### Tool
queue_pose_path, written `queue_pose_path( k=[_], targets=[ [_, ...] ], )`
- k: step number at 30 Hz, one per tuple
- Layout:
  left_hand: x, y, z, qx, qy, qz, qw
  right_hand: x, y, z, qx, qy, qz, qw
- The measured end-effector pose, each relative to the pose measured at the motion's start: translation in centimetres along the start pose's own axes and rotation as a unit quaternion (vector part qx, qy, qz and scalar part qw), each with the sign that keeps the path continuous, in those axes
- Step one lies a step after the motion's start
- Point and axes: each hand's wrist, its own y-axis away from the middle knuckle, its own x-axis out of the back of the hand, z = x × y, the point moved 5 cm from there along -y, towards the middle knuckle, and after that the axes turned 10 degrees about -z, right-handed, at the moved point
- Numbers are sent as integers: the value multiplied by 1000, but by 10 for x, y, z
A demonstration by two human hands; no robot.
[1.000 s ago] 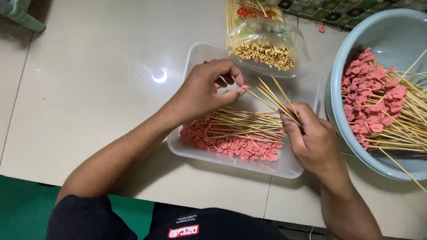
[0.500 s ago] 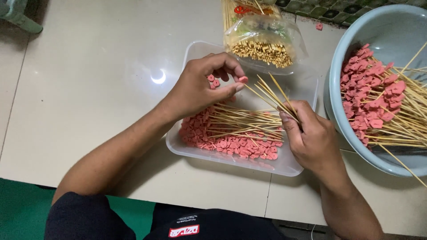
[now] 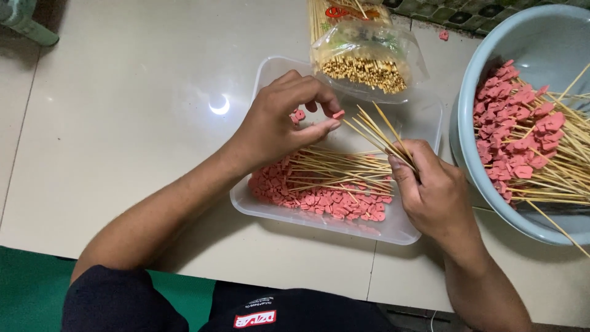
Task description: Skewering small heart-shaped pink food items onto wooden sticks in a food production setting.
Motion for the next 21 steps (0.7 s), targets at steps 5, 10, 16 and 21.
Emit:
queue_pose_path(
  k=[5, 10, 16, 21],
  targets=[
    [-2, 3, 9, -13, -76, 17, 997, -1, 0, -1, -1, -10, -3, 1000],
    [-2, 3, 16, -44, -151, 22, 987, -2, -1, -1, 11, -9, 2, 1000],
    [-3, 4, 23, -65, -189, 23, 980, -5, -2, 0, 9, -11, 2, 1000],
    [-4, 6, 14, -38, -105, 37, 993, -3, -1, 4, -1, -16, 14, 1000]
  ],
)
